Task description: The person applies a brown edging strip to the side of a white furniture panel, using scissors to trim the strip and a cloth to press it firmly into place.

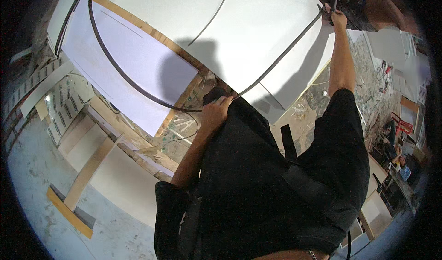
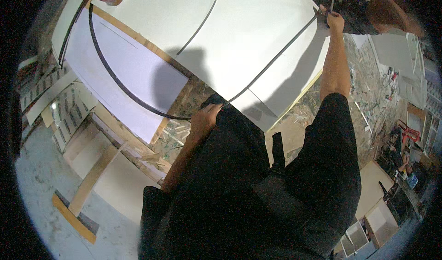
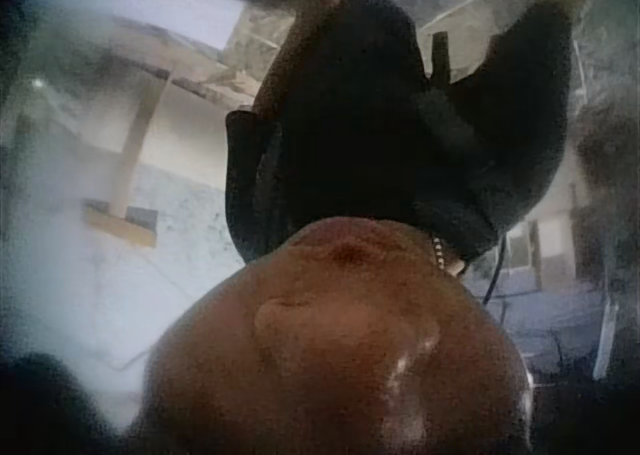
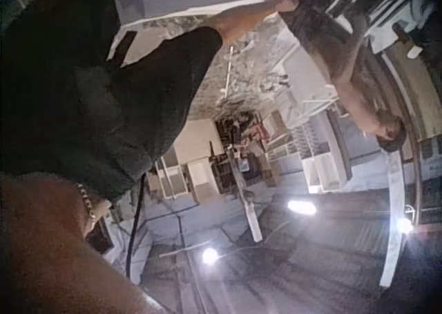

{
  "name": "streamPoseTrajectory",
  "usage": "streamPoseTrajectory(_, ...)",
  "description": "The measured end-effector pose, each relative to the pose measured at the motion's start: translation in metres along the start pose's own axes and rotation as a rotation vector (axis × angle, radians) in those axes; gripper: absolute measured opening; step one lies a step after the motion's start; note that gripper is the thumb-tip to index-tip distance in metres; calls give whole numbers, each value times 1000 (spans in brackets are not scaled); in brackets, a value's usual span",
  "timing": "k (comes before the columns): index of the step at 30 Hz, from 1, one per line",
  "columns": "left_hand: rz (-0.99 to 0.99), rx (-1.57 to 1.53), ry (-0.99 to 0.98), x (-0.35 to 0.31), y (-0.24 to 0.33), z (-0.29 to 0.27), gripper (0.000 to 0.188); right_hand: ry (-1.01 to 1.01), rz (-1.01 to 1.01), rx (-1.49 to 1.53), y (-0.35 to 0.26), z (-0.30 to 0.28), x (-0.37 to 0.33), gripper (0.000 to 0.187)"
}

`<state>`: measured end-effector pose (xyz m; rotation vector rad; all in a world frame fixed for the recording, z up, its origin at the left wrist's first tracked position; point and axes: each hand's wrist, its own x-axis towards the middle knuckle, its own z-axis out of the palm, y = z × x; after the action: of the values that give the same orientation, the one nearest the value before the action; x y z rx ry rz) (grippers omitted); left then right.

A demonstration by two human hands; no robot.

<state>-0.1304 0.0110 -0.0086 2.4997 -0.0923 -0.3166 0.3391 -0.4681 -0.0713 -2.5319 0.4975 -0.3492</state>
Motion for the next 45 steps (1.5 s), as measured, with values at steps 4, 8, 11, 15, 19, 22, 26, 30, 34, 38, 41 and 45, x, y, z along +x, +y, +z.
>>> streamPoseTrajectory(4,75,24,105,-3,-7,16,25,-203,100,346,-23,-53,-46,67)
streamPoseTrajectory(8,65,62,95,-5,-3,9,28,-658,41,554,-70,-129,-162,54)
streamPoseTrajectory(11,41,-25,119,-6,-7,12,27,-1137,79,395,-121,-196,-282,64)
streamPoseTrajectory(15,65,-107,107,-5,-8,9,25,-1630,279,60,-152,-229,-391,67)
streamPoseTrajectory(19,29,-60,9,-6,-7,-1,30,-1692,245,-87,-170,-206,-428,87)
streamPoseTrajectory(22,0,-62,-20,-10,-3,0,33,-1708,273,-167,-192,-193,-432,96)
streamPoseTrajectory(26,-66,-163,-127,-5,-4,11,38,-1727,237,-239,-187,-167,-432,96)
streamPoseTrajectory(30,-43,-160,-231,-5,-8,3,41,-1732,300,-284,-201,-143,-437,93)
streamPoseTrajectory(34,19,-89,-148,-4,-12,10,35,-1697,359,-272,-228,-130,-438,88)
streamPoseTrajectory(38,44,-85,-26,-8,-10,10,28,-1709,403,-411,-239,-121,-434,62)
streamPoseTrajectory(41,44,-108,-7,-8,-10,7,27,-1705,355,-434,-248,-121,-432,63)
streamPoseTrajectory(45,51,-130,-17,-7,-10,7,26,-1744,362,-474,-253,-122,-429,64)
